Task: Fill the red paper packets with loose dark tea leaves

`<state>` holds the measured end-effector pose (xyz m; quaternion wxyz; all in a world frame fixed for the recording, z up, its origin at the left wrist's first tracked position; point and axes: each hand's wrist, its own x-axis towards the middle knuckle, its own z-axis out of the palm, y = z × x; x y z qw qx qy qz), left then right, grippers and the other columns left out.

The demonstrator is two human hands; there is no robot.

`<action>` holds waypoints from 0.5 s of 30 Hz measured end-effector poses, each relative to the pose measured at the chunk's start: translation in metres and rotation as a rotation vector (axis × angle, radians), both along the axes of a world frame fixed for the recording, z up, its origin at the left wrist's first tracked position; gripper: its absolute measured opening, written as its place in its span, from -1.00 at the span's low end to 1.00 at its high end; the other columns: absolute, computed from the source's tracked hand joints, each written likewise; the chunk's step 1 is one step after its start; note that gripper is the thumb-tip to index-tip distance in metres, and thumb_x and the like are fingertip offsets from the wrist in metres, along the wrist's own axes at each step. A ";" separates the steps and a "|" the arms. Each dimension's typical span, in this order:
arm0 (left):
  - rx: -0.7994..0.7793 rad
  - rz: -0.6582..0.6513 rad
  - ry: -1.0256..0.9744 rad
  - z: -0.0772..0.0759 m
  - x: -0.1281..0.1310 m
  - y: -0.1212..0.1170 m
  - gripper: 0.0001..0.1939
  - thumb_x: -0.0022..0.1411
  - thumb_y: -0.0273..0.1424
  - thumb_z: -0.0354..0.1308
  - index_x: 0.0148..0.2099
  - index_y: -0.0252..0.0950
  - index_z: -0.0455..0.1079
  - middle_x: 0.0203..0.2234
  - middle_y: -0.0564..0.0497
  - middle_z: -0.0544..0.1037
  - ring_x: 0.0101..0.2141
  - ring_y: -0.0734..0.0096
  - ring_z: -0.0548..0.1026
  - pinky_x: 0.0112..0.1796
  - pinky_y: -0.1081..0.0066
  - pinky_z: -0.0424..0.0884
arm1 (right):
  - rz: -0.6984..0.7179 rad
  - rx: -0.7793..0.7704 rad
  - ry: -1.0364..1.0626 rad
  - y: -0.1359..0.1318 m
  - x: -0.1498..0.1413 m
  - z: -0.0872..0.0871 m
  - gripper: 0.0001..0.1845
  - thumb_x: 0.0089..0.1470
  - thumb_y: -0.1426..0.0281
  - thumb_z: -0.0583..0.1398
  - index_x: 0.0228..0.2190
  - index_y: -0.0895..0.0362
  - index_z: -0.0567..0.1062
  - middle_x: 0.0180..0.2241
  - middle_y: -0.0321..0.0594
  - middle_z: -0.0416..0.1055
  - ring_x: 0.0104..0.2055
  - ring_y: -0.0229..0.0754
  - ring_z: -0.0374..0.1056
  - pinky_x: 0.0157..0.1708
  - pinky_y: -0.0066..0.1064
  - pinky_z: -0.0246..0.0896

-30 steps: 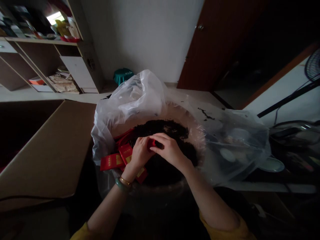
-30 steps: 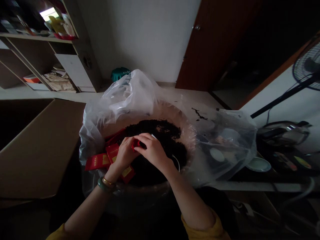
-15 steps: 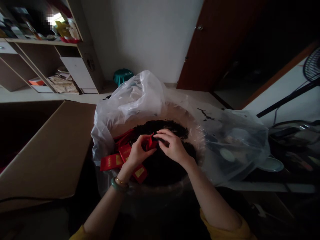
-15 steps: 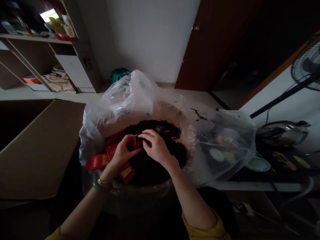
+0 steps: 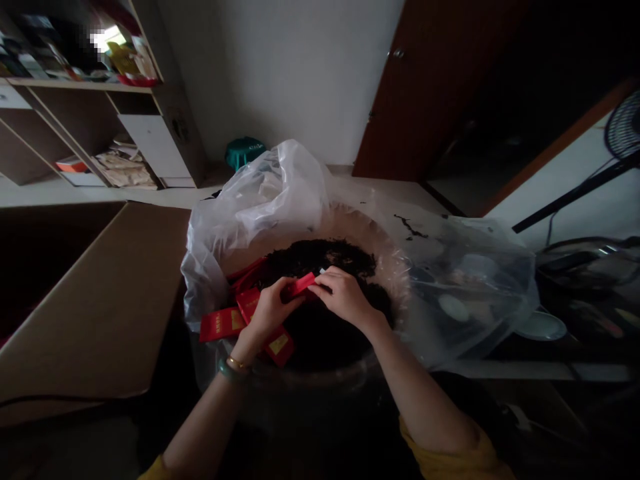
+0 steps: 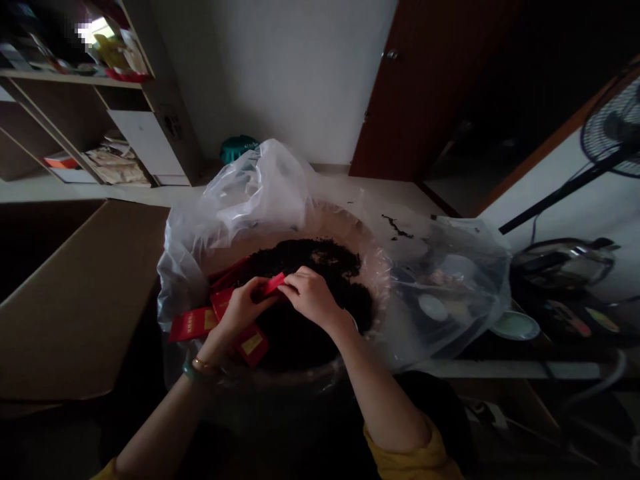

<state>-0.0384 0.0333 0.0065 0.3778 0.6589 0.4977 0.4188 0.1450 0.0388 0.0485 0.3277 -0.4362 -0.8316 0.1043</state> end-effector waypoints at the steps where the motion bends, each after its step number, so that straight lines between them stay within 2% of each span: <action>1: -0.010 0.031 0.019 -0.001 -0.001 0.001 -0.74 0.01 -0.30 0.28 -0.24 -0.30 0.43 -0.43 0.07 0.51 -0.40 0.42 0.42 -0.34 0.46 0.31 | -0.030 -0.027 0.021 0.000 0.000 0.002 -0.84 0.11 0.42 0.20 -0.49 0.12 0.51 -0.52 -0.23 0.45 -0.40 -0.21 0.32 -0.30 -0.38 0.24; 3: -0.037 0.048 0.005 -0.004 -0.003 0.002 -0.77 0.01 -0.26 0.28 -0.35 -0.32 0.41 -0.52 0.12 0.46 -0.47 0.47 0.35 -0.42 0.50 0.25 | -0.036 -0.112 0.081 -0.002 0.001 0.007 -0.86 0.12 0.42 0.17 -0.46 0.12 0.51 -0.53 -0.27 0.45 -0.44 -0.22 0.34 -0.31 -0.39 0.23; 5: -0.072 0.028 -0.033 -0.005 -0.003 0.001 -0.73 -0.01 -0.22 0.29 -0.41 -0.33 0.38 -0.58 0.15 0.38 -0.52 0.52 0.27 -0.48 0.52 0.18 | 0.018 -0.238 0.168 -0.002 0.001 0.011 -0.91 0.09 0.44 0.18 -0.40 0.13 0.51 -0.48 -0.27 0.49 -0.42 -0.23 0.38 -0.32 -0.42 0.25; 7: -0.122 -0.006 -0.070 -0.004 -0.002 0.000 -0.69 -0.04 -0.18 0.31 -0.42 -0.33 0.38 -0.61 0.16 0.33 -0.54 0.54 0.23 -0.51 0.53 0.15 | 0.055 -0.366 0.250 -0.002 0.002 0.013 -0.90 0.05 0.43 0.20 -0.34 0.13 0.52 -0.39 -0.24 0.54 -0.35 -0.21 0.43 -0.30 -0.42 0.28; 10: -0.176 -0.048 -0.090 0.000 0.000 -0.002 -0.66 -0.06 -0.16 0.31 -0.38 -0.34 0.42 -0.60 0.15 0.35 -0.54 0.53 0.23 -0.52 0.52 0.15 | 0.029 -0.487 0.300 0.000 0.003 0.011 -0.84 0.02 0.42 0.23 -0.29 0.14 0.54 -0.31 -0.22 0.57 -0.29 -0.17 0.46 -0.24 -0.40 0.29; 12: -0.183 -0.078 -0.099 0.003 0.001 -0.002 -0.66 -0.06 -0.16 0.30 -0.34 -0.34 0.45 -0.56 0.12 0.40 -0.51 0.50 0.27 -0.49 0.52 0.20 | 0.006 -0.517 0.288 0.002 0.003 0.008 -0.85 0.03 0.40 0.22 -0.31 0.15 0.56 -0.36 -0.22 0.57 -0.32 -0.18 0.46 -0.26 -0.40 0.28; 15: -0.176 -0.114 -0.122 0.004 0.002 -0.002 -0.65 0.01 -0.14 0.23 -0.32 -0.35 0.47 -0.51 0.08 0.45 -0.47 0.46 0.30 -0.45 0.50 0.24 | -0.016 -0.495 0.199 0.004 0.005 0.005 -0.83 0.07 0.37 0.19 -0.48 0.18 0.54 -0.54 -0.27 0.49 -0.48 -0.23 0.37 -0.44 -0.45 0.21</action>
